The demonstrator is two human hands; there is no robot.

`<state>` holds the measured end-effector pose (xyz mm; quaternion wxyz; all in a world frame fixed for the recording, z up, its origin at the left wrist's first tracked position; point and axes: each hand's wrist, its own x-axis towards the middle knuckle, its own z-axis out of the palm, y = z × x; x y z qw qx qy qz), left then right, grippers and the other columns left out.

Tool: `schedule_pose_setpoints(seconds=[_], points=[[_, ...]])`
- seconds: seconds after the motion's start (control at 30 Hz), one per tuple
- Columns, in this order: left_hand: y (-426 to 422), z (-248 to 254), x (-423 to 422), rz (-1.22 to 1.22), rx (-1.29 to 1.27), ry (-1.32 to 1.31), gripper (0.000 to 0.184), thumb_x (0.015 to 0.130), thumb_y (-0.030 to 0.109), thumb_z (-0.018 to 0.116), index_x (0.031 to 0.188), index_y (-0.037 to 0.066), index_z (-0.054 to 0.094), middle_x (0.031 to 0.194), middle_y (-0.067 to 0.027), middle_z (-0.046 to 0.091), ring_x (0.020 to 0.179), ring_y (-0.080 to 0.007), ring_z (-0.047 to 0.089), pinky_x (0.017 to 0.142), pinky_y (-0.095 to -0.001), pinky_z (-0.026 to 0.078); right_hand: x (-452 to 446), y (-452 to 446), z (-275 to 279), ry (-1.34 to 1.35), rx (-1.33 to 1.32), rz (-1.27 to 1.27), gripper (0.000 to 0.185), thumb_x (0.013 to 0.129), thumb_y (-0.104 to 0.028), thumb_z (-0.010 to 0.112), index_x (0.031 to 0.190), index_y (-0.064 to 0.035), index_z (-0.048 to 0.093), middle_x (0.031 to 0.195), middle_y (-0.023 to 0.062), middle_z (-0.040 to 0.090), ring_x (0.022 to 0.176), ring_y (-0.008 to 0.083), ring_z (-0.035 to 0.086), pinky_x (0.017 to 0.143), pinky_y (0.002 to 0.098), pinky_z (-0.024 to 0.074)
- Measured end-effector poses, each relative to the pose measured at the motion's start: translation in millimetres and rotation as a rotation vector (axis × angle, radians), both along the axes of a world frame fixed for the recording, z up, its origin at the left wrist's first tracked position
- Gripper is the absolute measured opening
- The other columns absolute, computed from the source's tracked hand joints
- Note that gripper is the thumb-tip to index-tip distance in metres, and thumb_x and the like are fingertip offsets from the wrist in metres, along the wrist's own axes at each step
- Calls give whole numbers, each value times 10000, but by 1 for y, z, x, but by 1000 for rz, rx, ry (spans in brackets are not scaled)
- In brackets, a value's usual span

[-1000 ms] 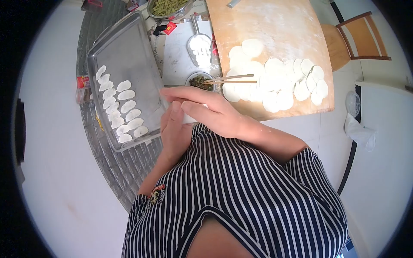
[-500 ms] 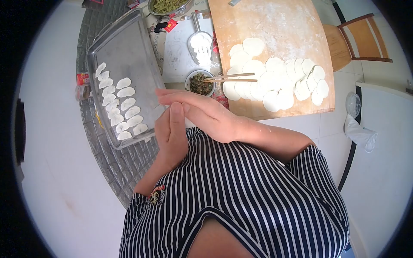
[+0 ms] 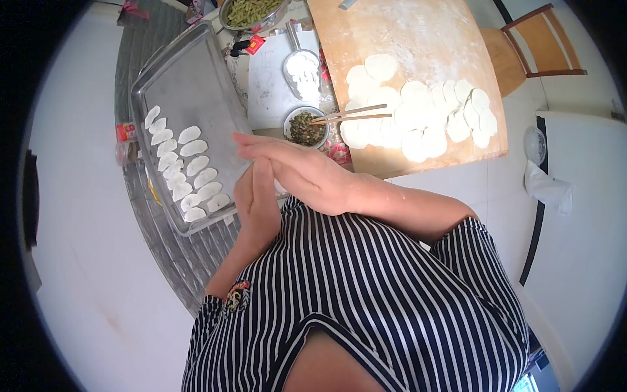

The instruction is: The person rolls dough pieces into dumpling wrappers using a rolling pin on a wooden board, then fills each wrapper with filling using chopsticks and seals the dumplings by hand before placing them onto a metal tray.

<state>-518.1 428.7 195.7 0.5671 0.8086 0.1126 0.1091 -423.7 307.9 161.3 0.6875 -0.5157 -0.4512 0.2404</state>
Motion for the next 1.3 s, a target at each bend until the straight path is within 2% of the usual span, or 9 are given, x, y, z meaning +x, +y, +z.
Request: schedule_pose_setpoints(seconds=[0.1,0.17,0.27,0.33,0.43,0.6,0.7,0.9,1.3], points=[[10,-6,-2,39,-220,97,375,1091,253,420,931,-34,602,806,-36,624,724,-106,500,649,-290,402,0,6,7,124,-149,11,438,1076,-124,359,1483,29,412,1566,229,378,1477,345,336,1201,432,308],[17,-10,1,52,-454,136,399,1092,284,438,975,-41,638,899,-35,648,790,-95,526,710,-273,423,2,10,8,331,-280,101,576,1100,-374,335,1524,15,353,1553,219,399,1464,326,360,1196,417,314],[29,-6,4,159,-402,146,400,1086,286,455,1010,-45,667,957,-46,656,829,-85,544,737,-264,436,-13,24,9,312,-195,-126,746,1062,-557,314,1558,0,287,1522,214,440,1426,329,417,1175,415,345],[48,-9,4,168,-358,229,449,1097,286,401,1019,-52,686,1041,-100,677,989,-138,600,849,-304,465,-13,31,13,382,-162,-166,749,1040,-509,462,1560,-5,271,1465,196,498,1384,307,468,1147,416,389],[76,-18,9,-53,-249,-139,486,1101,278,344,1050,-17,726,1301,-173,651,1363,-297,477,1149,-409,340,-18,36,24,712,-319,-105,542,985,-159,660,1457,4,449,1276,118,622,1143,188,638,996,337,538],[89,-20,3,-190,-299,-138,494,1098,290,352,1189,-78,669,1336,-234,610,1358,-327,484,1156,-436,338,-29,54,27,684,-422,-162,344,983,-98,647,1304,19,612,1098,73,698,961,122,676,891,285,580],[88,-19,-2,-20,-650,-33,415,985,99,637,1355,-73,555,1265,-204,647,1209,-262,604,1027,-363,491,-35,61,35,560,-471,-372,226,958,-80,674,1161,12,710,1001,75,686,869,116,697,790,242,566],[105,-35,-17,-99,-621,98,413,930,61,706,1310,-60,600,1076,-112,704,903,-171,694,842,-291,566,-49,70,30,318,-521,-502,191,944,-23,667,1116,46,714,973,87,672,817,123,694,733,245,574],[131,-50,-30,15,-680,99,232,914,34,717,1141,-11,731,1081,-76,748,946,-99,671,851,-234,522,-66,88,17,483,-543,-496,211,961,-32,657,1155,46,686,1016,104,709,826,126,695,766,242,589]])
